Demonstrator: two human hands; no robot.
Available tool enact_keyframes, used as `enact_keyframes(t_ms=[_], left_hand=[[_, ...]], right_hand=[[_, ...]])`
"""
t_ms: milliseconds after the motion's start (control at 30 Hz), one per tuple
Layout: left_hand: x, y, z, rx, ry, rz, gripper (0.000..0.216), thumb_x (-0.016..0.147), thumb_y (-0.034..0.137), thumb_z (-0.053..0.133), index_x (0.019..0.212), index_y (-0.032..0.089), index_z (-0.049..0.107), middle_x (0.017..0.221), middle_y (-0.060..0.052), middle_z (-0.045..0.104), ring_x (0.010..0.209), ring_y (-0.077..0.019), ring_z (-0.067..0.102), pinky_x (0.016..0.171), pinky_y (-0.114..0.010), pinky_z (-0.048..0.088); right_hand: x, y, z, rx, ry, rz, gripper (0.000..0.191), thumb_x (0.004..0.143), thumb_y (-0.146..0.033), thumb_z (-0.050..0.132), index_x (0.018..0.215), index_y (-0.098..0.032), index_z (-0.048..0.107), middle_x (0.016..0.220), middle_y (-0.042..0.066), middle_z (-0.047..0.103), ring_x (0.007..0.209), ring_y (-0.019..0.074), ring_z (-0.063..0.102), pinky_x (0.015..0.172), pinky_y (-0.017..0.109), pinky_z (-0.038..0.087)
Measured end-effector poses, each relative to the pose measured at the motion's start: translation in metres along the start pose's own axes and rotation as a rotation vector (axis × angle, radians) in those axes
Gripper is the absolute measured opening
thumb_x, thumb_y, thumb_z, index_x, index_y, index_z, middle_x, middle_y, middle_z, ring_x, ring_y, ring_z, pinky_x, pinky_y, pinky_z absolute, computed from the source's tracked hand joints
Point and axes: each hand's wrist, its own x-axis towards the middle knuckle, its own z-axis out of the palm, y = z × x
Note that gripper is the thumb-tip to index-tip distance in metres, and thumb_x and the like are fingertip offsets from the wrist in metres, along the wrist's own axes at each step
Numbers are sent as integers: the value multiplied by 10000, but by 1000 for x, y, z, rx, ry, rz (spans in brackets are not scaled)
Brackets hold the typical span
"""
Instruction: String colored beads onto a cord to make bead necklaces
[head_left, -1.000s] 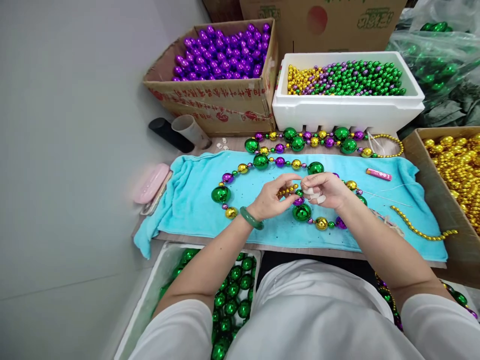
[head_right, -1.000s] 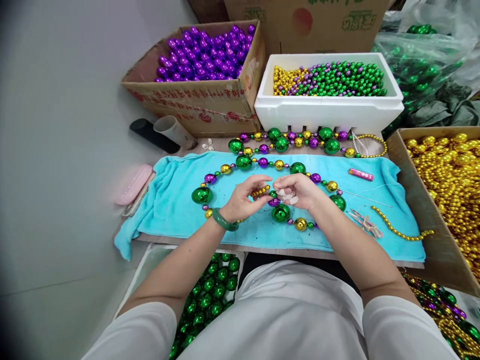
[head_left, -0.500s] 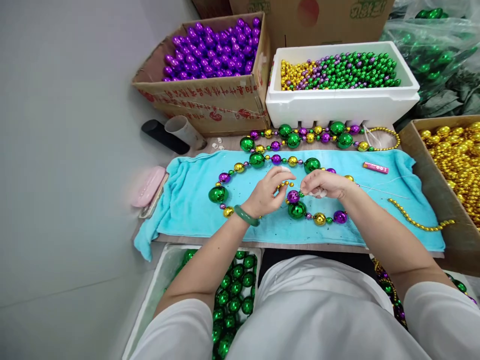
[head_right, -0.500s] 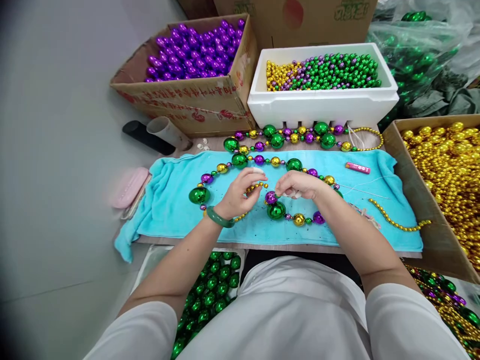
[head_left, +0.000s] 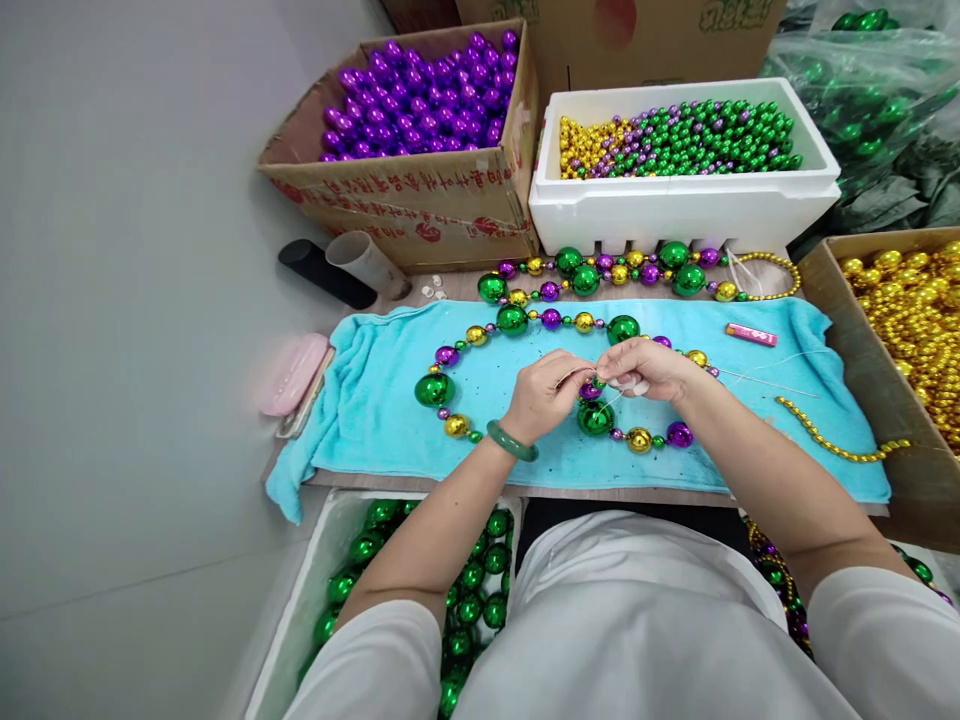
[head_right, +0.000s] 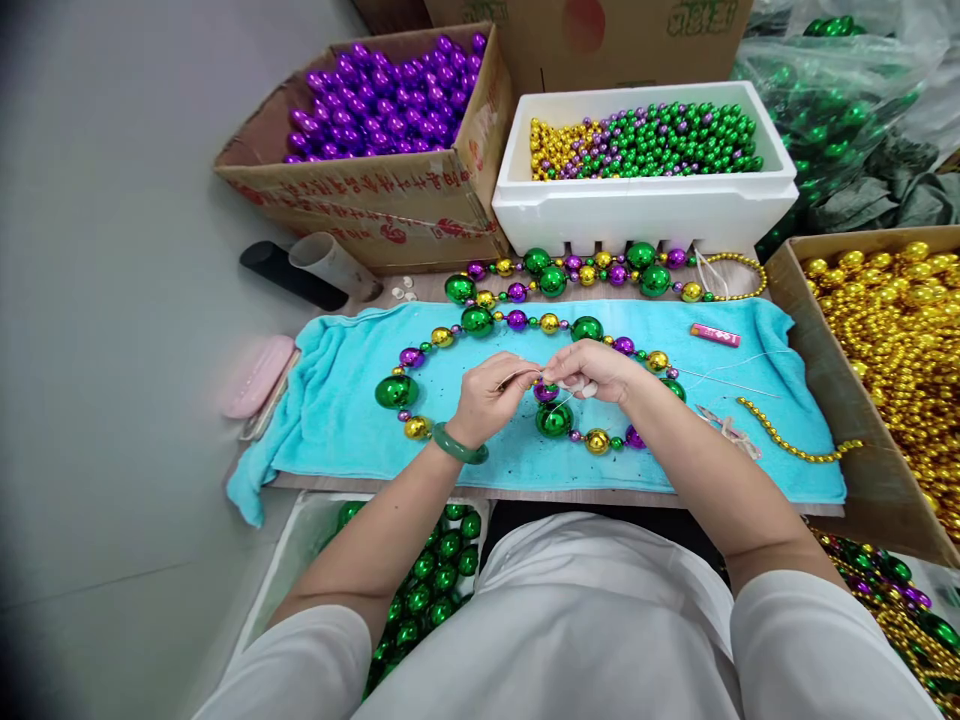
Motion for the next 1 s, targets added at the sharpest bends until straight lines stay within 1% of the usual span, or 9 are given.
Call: enact_keyframes(t_ms=[100, 200, 300, 400, 467, 667, 833, 900, 1000], left_hand=[[5, 5, -5, -115, -66, -215, 188, 861, 278, 542, 790, 161, 670, 757, -28, 659, 710, -131, 581, 695, -257, 450], [10, 9, -9, -343, -86, -372, 206, 862, 315, 524, 809, 154, 642, 851, -44, 678, 837, -158, 613, 789, -281, 466], [11, 12, -9, -497, -112, -450, 174, 818, 262, 562, 924, 151, 642, 958, -63, 682, 922, -172, 615, 830, -293, 465], [8, 16, -5, -527, -167, -488, 293, 742, 228, 638, 1023, 143, 651, 1009, -84, 680, 966, -191, 607, 804, -282, 469], [6, 18, -1, -540, -157, -516, 307, 737, 271, 659, 1011, 132, 668, 972, -89, 689, 929, -193, 613, 767, -276, 476], [5, 22, 11, -439, 79, -598, 199, 781, 327, 593, 725, 145, 649, 648, 3, 623, 616, -109, 563, 609, -232, 457], [13, 28, 5, -602, 44, -755, 130, 760, 280, 569, 723, 158, 592, 534, 53, 509, 440, -68, 482, 442, -195, 369], [16, 30, 1, -667, 2, -788, 143, 754, 285, 567, 736, 149, 608, 547, 41, 526, 441, -62, 476, 429, -189, 349], [16, 32, -1, -728, -44, -791, 189, 744, 319, 586, 764, 138, 637, 633, 4, 597, 506, -76, 517, 449, -194, 375]], right_hand=[[-5, 1, 4, -66, 72, -18, 116, 560, -138, 707, 607, -92, 612, 383, -61, 383, 349, 14, 236, 326, 148, 101], [-8, 1, 7, -75, 93, -45, 109, 566, -142, 707, 620, -96, 624, 384, -60, 386, 354, 18, 246, 327, 153, 107], [-8, 2, 6, 22, 54, -40, 115, 586, -146, 700, 610, -104, 596, 407, -64, 381, 356, 9, 215, 323, 150, 95], [-7, 2, 5, 112, 28, -22, 142, 602, -141, 690, 586, -111, 552, 421, -69, 363, 363, 5, 187, 321, 144, 89], [-6, 3, 5, 118, 56, -13, 158, 607, -141, 691, 583, -115, 536, 425, -71, 357, 363, 5, 181, 321, 147, 86], [-9, 9, 19, -57, 272, -84, 199, 591, -246, 732, 610, -128, 573, 417, -74, 369, 365, 26, 206, 358, 195, 84], [-13, 18, 31, -354, 524, -426, 161, 626, -285, 667, 577, -147, 599, 514, -31, 485, 497, 75, 367, 469, 230, 263], [-16, 18, 33, -341, 528, -444, 169, 633, -300, 653, 573, -153, 595, 517, -32, 478, 504, 81, 366, 486, 241, 268], [-19, 14, 34, -195, 470, -350, 152, 626, -291, 639, 574, -155, 593, 466, -49, 422, 465, 75, 318, 469, 245, 243]])
